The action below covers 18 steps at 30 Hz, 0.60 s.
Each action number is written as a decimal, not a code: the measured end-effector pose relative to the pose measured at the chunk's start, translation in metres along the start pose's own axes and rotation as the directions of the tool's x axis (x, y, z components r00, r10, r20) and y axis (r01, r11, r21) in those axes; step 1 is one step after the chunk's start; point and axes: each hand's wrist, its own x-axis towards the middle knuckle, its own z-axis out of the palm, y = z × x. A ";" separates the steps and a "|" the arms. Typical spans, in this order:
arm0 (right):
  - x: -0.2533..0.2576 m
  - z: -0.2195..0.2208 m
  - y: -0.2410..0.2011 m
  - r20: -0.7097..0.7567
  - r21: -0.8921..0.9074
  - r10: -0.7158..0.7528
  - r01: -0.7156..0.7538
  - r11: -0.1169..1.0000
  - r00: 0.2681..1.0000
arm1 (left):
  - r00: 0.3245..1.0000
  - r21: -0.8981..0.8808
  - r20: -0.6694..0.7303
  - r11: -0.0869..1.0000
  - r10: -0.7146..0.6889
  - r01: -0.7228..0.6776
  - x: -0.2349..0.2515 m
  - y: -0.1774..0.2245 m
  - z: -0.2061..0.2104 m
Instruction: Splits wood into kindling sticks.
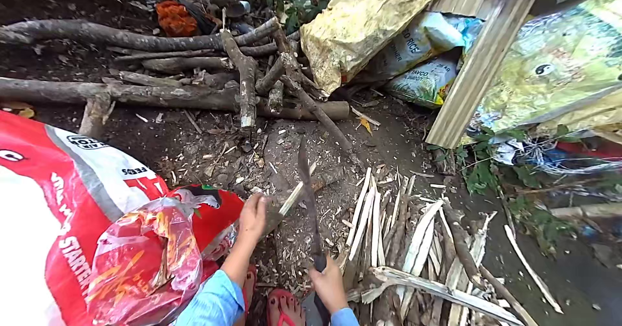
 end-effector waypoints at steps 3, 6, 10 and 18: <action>-0.027 -0.028 -0.051 -0.227 0.073 -0.275 0.298 0.952 0.934 | 0.992 -0.122 -0.125 0.993 -0.011 -0.004 -0.005 -0.011 -0.022; -0.034 -0.031 -0.084 -0.456 0.056 -0.469 0.550 0.833 0.757 | 0.981 -0.146 -0.194 0.989 -0.018 -0.011 -0.008 -0.018 -0.031; -0.016 0.010 -0.018 -0.159 -0.164 -0.084 0.058 0.985 0.984 | 0.983 -0.137 -0.176 0.990 -0.060 0.036 -0.021 -0.029 -0.031; 0.018 0.031 0.039 0.044 -0.370 0.269 -0.234 0.899 0.962 | 0.955 0.176 0.229 0.973 -0.187 0.148 -0.017 -0.017 0.010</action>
